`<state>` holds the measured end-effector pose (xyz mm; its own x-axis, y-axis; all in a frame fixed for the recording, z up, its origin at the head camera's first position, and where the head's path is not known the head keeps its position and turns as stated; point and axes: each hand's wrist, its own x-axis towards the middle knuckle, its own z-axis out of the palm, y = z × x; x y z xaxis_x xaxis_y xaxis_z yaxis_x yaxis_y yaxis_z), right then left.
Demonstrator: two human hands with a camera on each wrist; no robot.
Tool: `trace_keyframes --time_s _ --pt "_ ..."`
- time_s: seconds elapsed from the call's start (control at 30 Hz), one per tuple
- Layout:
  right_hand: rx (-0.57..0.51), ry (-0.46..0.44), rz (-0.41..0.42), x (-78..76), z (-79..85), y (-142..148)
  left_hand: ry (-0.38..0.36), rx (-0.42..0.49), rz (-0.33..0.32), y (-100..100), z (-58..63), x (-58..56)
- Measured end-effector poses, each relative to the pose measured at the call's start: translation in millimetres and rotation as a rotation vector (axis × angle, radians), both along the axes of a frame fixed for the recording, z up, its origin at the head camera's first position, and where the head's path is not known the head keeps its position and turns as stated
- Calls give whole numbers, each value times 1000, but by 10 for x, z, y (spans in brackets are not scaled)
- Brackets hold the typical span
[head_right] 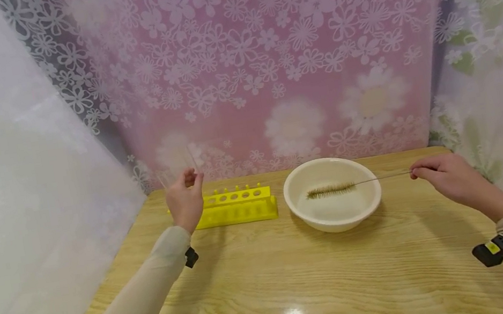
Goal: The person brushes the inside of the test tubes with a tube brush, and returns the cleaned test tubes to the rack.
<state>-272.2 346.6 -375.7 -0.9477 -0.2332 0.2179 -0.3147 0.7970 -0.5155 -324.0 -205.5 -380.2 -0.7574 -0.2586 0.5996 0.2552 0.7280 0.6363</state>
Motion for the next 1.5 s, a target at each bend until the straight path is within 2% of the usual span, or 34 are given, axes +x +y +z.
trace_keyframes --time_s 0.23,0.4,0.63,0.73,0.97,1.23,1.5 --pt "4 31 2 -19 -36 -3 -84 -104 48 7 -105 -19" --pt "0 20 3 -26 -44 -32 -173 -186 57 21 -177 -24" --pt "9 0 8 -21 -49 -49 -240 -224 54 28 -275 -35" --pt "14 -4 0 -23 -59 -51 -264 -266 74 38 -302 -51" --pt "-3 26 18 -57 -112 -62 -270 -368 147 52 -326 -66" --pt "-15 24 19 -58 -115 -75 -254 -381 141 39 -342 -54" --pt "-22 31 30 -48 -119 -67 -245 -331 108 37 -376 -29"
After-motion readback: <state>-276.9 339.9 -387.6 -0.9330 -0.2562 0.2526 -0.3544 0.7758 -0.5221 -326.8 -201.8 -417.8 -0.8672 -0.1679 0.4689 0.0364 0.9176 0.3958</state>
